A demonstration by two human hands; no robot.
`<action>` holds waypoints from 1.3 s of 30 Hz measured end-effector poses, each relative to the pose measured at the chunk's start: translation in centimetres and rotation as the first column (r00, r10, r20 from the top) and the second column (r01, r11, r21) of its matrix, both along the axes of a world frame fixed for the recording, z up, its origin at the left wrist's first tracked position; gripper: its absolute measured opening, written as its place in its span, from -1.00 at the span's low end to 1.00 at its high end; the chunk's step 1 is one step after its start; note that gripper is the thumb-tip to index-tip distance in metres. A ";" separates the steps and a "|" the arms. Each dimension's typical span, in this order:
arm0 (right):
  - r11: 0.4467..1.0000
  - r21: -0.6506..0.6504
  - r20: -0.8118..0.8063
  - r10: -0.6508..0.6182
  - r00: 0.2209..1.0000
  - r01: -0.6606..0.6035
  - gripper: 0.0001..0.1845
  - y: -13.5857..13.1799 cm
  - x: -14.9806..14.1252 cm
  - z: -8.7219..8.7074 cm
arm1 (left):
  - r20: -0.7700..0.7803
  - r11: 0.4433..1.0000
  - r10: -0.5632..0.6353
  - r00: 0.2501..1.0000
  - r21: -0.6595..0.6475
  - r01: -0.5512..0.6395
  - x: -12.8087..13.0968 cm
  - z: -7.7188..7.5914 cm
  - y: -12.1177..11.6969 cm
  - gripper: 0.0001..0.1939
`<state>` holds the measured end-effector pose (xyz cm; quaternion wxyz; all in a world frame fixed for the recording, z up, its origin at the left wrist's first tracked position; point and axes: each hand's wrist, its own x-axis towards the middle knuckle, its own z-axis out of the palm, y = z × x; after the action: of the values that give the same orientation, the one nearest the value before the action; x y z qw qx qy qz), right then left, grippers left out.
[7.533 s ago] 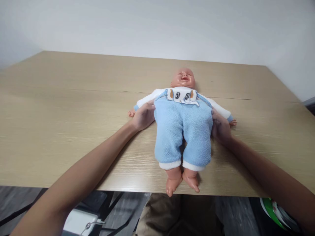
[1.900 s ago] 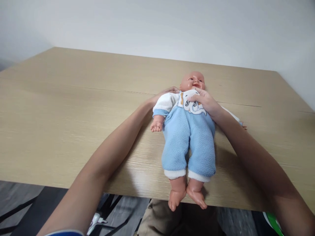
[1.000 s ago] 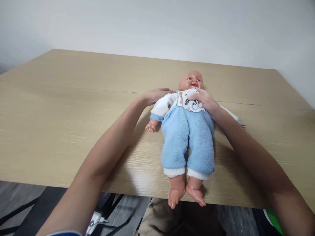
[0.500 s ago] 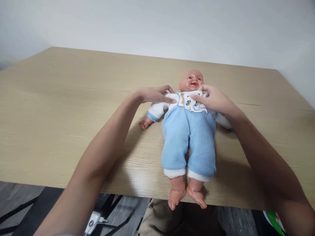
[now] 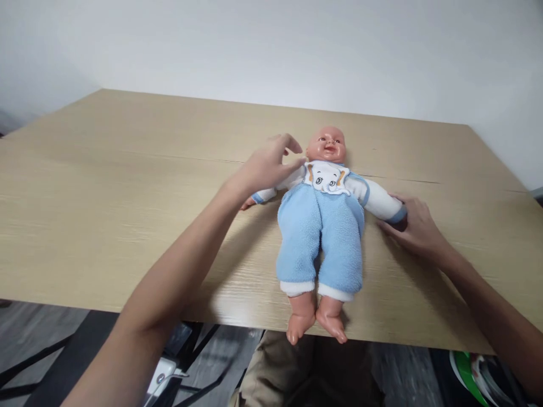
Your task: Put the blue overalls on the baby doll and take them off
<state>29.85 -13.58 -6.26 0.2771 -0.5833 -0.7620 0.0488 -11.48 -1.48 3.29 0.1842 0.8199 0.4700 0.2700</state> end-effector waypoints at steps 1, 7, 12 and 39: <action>1.000 -0.020 -0.025 -0.006 1.000 0.005 -0.24 -0.5 0.7 -0.3 | 0.014 0.997 -0.042 0.999 0.072 0.041 1.6 0.0 -0.7 -0.68; 0.993 -0.094 -0.220 -0.086 0.972 0.067 -0.43 -1.0 0.8 -0.1 | -0.257 0.956 -0.203 0.945 0.156 0.248 11.3 -1.4 -2.3 -0.62; 0.985 -0.111 -0.575 -0.175 0.799 0.136 -0.25 0.0 -0.1 0.7 | -0.270 0.976 -0.112 0.956 0.151 0.157 13.1 -2.6 -1.4 -0.69; 0.960 0.161 -0.471 0.278 0.837 -0.228 -0.30 4.3 -9.0 1.8 | 0.167 0.963 -0.250 0.954 0.144 0.227 11.6 -1.3 -2.0 -0.95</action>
<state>20.89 -9.25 -4.45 0.4799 -0.4316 -0.7390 0.1933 0.08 -3.44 1.98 0.2072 0.8521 0.3309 0.3485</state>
